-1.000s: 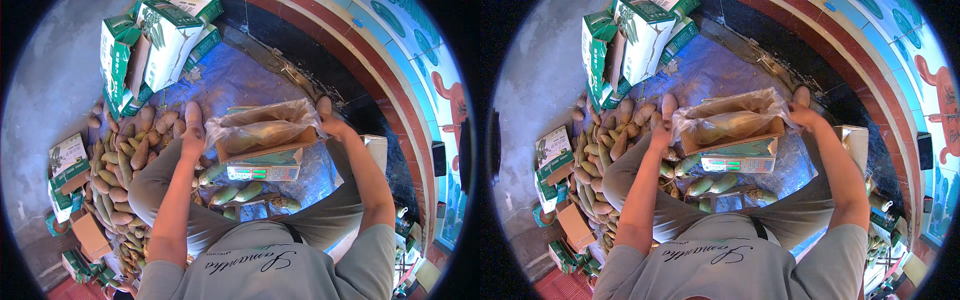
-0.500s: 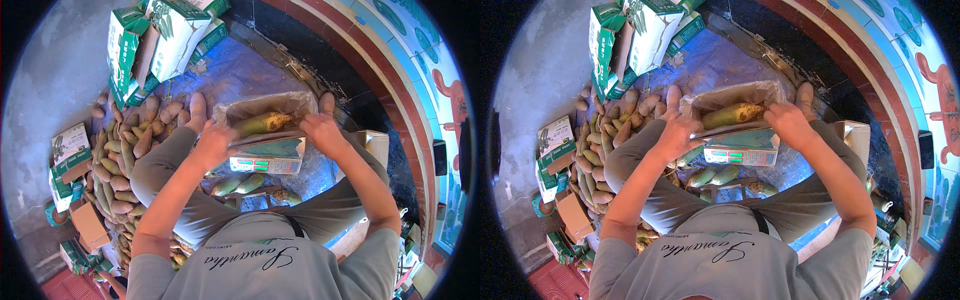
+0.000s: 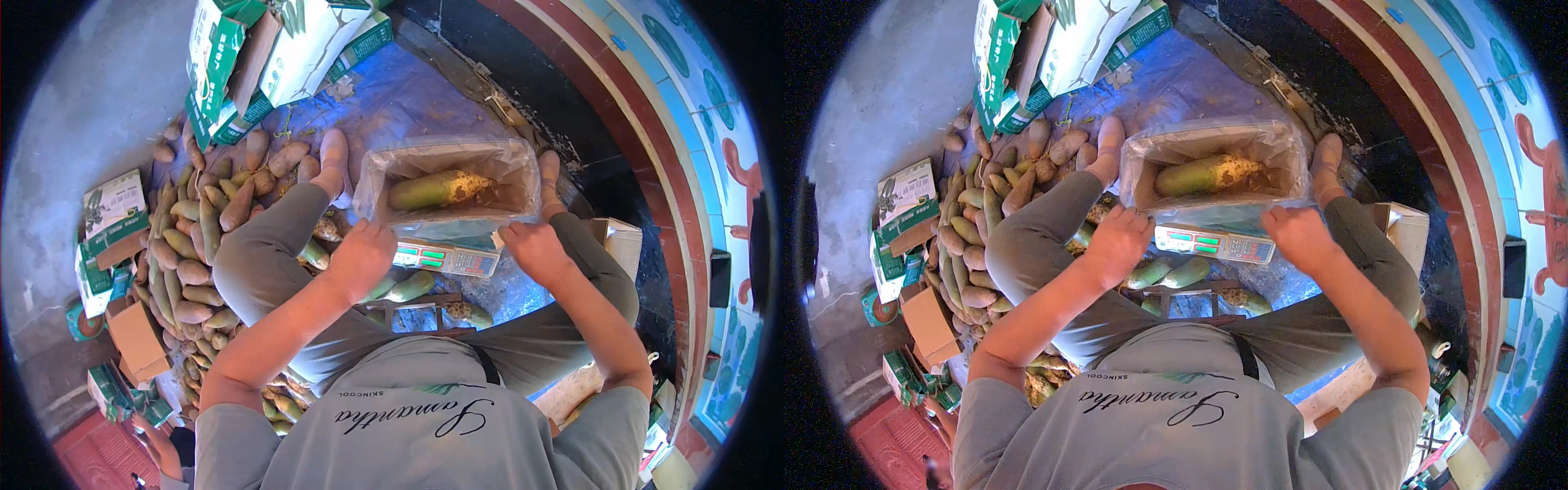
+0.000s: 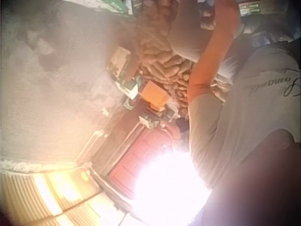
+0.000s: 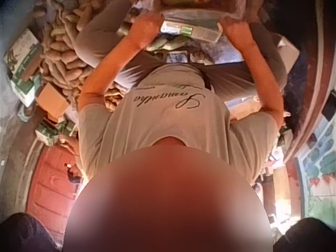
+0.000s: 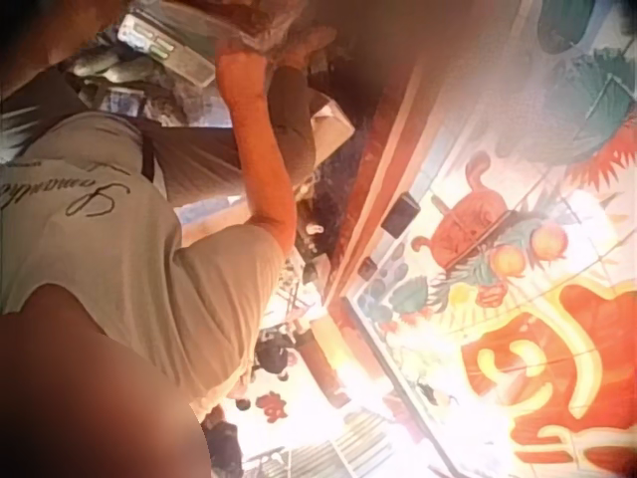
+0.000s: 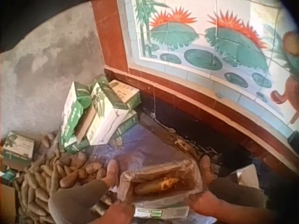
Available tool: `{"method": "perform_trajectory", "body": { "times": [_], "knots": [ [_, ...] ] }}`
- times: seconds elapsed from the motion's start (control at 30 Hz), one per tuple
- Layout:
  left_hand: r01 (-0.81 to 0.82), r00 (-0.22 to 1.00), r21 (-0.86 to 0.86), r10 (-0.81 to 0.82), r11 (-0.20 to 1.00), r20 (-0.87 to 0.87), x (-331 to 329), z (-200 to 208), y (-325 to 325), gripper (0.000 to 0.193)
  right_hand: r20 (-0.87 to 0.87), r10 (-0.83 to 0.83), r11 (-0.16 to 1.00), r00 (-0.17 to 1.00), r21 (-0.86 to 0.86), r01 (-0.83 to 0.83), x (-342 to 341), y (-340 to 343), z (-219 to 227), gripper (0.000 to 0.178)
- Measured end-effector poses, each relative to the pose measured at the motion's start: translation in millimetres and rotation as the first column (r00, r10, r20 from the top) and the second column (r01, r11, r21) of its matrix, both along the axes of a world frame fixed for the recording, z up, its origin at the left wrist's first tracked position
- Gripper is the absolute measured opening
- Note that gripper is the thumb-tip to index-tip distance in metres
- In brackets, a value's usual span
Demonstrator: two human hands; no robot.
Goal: Sort and pack large radishes or similar produce into cardboard boxes lined with plastic.
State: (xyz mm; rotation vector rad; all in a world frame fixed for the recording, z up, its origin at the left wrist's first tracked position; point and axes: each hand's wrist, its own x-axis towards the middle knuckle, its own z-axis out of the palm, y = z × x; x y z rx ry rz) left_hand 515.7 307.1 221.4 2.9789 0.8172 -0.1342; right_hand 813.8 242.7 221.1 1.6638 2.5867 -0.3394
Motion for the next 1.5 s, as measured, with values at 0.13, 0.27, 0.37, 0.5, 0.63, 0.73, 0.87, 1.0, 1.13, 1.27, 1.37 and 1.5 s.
{"method": "perform_trajectory", "body": {
  "times": [0.13, 0.27, 0.37, 0.5, 0.63, 0.73, 0.87, 1.0, 1.13, 1.27, 1.37, 1.5],
  "knots": [
    [0.014, 0.993, 0.064, -0.022, 0.998, 0.118, -12.4, -9.7, -8.2, 0.021, -0.325, -0.064, 0.991, 0.943, 0.088, 0.098, -46.7, 27.1, 55.6, 0.008],
    [-0.046, 0.998, -0.247, 0.054, 0.968, 0.028, 5.2, 2.6, -10.2, 0.027, -0.234, 0.018, 0.999, 0.972, -0.024, -0.025, -52.1, 93.1, -6.7, 0.014],
    [-0.104, 0.924, 0.011, 0.092, 0.995, 0.371, 23.2, 25.6, -3.3, 0.019, -0.091, 0.158, 0.984, 0.983, -0.063, -0.164, -65.2, 119.2, -54.8, 0.017],
    [-0.157, 0.965, 0.096, 0.132, 0.983, 0.228, 19.9, -14.1, 16.3, 0.010, 0.091, 0.211, 0.974, 0.973, -0.101, -0.202, -87.5, 135.9, -76.7, 0.018],
    [-0.188, 0.953, -0.058, 0.196, 0.981, 0.230, 19.0, -21.2, 17.0, 0.006, 0.088, 0.252, 0.923, 0.964, -0.321, -0.212, -92.6, 130.5, -87.2, 0.023],
    [-0.182, 0.950, -0.106, 0.203, 0.978, 0.236, 17.3, -24.0, 16.8, 0.007, 0.105, 0.217, 0.920, 0.970, -0.355, -0.168, -93.0, 128.4, -102.9, 0.035],
    [-0.157, 0.959, -0.098, 0.176, 0.983, 0.221, 20.2, -18.8, 21.9, 0.009, 0.150, 0.223, 0.909, 0.963, -0.389, -0.150, -91.7, 134.9, -112.4, 0.032],
    [-0.173, 0.920, -0.205, 0.232, 0.963, 0.316, 9.9, -14.8, 22.0, 0.020, 0.073, 0.059, 0.951, 0.996, -0.306, -0.034, -90.3, 130.0, -73.9, 0.020],
    [-0.175, 0.796, -0.368, 0.351, 0.913, 0.494, -7.9, 29.3, 25.8, 0.030, -0.202, -0.068, 0.996, 0.977, -0.074, 0.054, -95.5, 98.4, 5.9, 0.012],
    [-0.417, 0.572, -0.342, 0.536, 0.842, 0.622, -54.8, 94.5, 35.1, 0.024, -0.453, -0.102, 0.975, 0.885, -0.221, 0.000, -110.5, 35.0, 37.4, 0.009],
    [-0.617, 0.198, -0.473, 0.707, 0.628, 0.679, -98.6, 127.1, 34.1, 0.014, -0.421, -0.118, 0.864, 0.899, -0.490, -0.116, -119.9, 0.8, 2.4, 0.013],
    [-0.742, 0.109, -0.476, 0.785, 0.472, 0.610, -176.2, 97.2, 21.7, 0.014, -0.296, 0.000, 0.844, 0.955, -0.512, -0.159, -114.3, -32.4, -70.2, 0.017]
  ]
}}
